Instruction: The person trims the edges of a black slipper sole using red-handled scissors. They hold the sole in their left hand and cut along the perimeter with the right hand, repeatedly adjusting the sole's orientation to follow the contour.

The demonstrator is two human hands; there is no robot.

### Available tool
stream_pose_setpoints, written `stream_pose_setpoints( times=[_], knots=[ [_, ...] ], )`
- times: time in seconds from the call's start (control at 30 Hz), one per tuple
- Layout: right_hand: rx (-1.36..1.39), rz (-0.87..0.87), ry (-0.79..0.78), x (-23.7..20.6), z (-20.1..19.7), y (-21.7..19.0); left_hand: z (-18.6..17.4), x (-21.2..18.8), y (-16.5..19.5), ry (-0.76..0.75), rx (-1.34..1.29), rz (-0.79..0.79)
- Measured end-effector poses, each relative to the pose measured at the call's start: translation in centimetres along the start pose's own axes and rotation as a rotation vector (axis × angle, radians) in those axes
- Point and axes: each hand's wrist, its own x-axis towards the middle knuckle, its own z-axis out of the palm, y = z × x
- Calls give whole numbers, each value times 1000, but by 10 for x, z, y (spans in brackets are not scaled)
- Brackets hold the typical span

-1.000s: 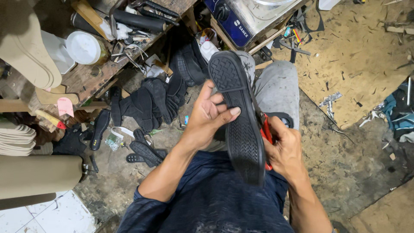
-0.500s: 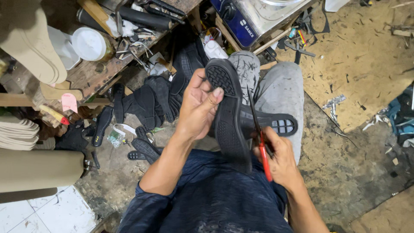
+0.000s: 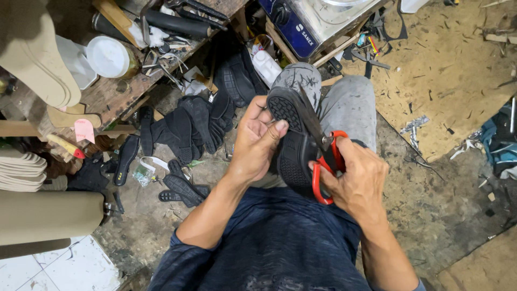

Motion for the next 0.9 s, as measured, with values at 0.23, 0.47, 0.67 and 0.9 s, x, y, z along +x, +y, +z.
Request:
stream_pose_setpoints(
  times=[0.23, 0.47, 0.67, 0.9],
  knots=[
    [-3, -12, -36, 0, -8, 7, -12, 5, 14, 3, 155, 32],
    [22, -25, -45, 1, -10, 2, -14, 6, 23, -26, 302, 73],
    [15, -40, -51, 4, -15, 3, -22, 11, 29, -43, 409, 97],
    [5, -23, -153, 2, -26, 12, -33, 17, 55, -66, 614, 58]
  ],
)
